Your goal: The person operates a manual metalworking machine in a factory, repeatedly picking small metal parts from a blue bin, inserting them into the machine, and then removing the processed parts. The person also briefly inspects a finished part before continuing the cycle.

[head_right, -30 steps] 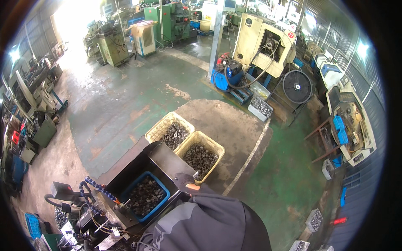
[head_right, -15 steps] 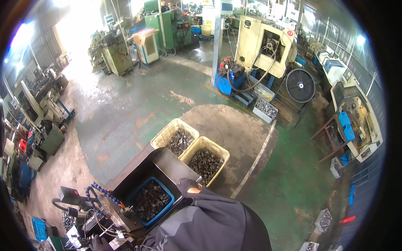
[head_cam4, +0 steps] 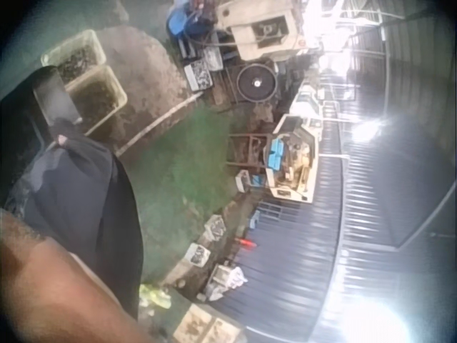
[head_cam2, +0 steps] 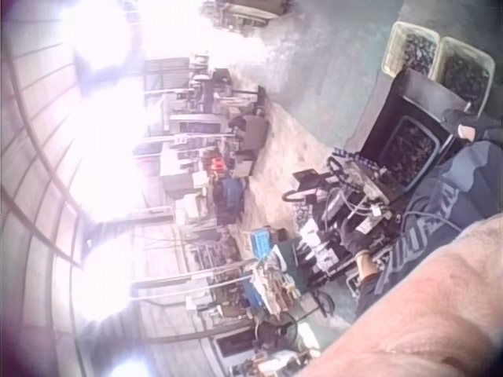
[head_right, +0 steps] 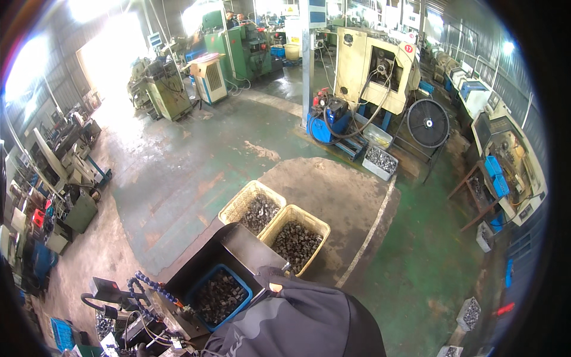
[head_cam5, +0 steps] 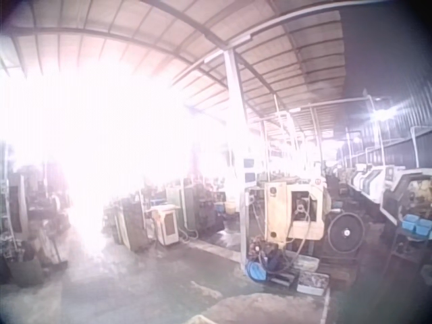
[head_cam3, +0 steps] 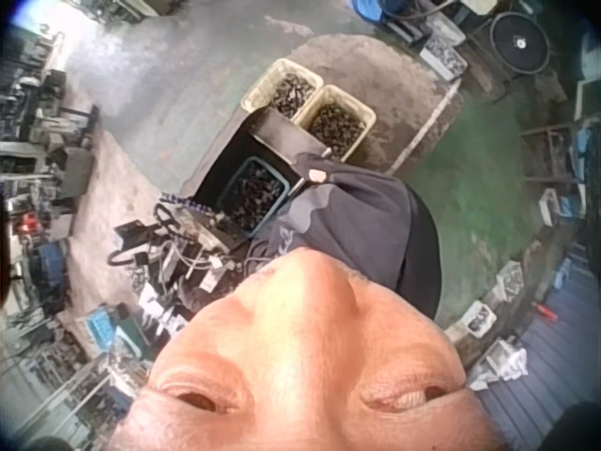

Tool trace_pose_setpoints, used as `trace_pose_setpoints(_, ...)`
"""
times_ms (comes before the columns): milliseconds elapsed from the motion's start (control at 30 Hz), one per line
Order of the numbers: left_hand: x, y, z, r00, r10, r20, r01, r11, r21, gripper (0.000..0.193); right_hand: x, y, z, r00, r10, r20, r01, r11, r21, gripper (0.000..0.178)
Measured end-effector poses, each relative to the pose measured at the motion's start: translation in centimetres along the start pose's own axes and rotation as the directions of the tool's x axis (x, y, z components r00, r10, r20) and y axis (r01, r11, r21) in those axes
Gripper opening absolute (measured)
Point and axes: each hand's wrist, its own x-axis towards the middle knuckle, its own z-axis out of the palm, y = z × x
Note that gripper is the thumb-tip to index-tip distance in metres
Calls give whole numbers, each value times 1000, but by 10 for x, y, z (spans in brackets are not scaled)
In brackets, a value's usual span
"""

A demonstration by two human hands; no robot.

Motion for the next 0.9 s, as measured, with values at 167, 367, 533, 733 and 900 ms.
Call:
trace_pose_setpoints(167,-20,-27,11,996,-57,-75,50,995,-89,48,15,-9,9,995,-66,78,63,997,42,41)
trace_pose_setpoints(367,-29,-20,5,990,-121,-68,114,989,-94,41,13,-8,5,990,-123,64,121,992,24,42)
trace_pose_setpoints(533,-8,9,-11,967,-237,98,245,966,-80,48,18,13,20,995,-51,91,48,998,34,39)
trace_pose_setpoints(733,-5,11,-12,897,-358,259,365,931,23,61,18,18,27,995,-91,27,90,996,23,41)
trace_pose_setpoints(900,-2,28,-31,859,-417,297,412,907,81,72,3,-8,-6,993,-62,100,60,998,24,42)
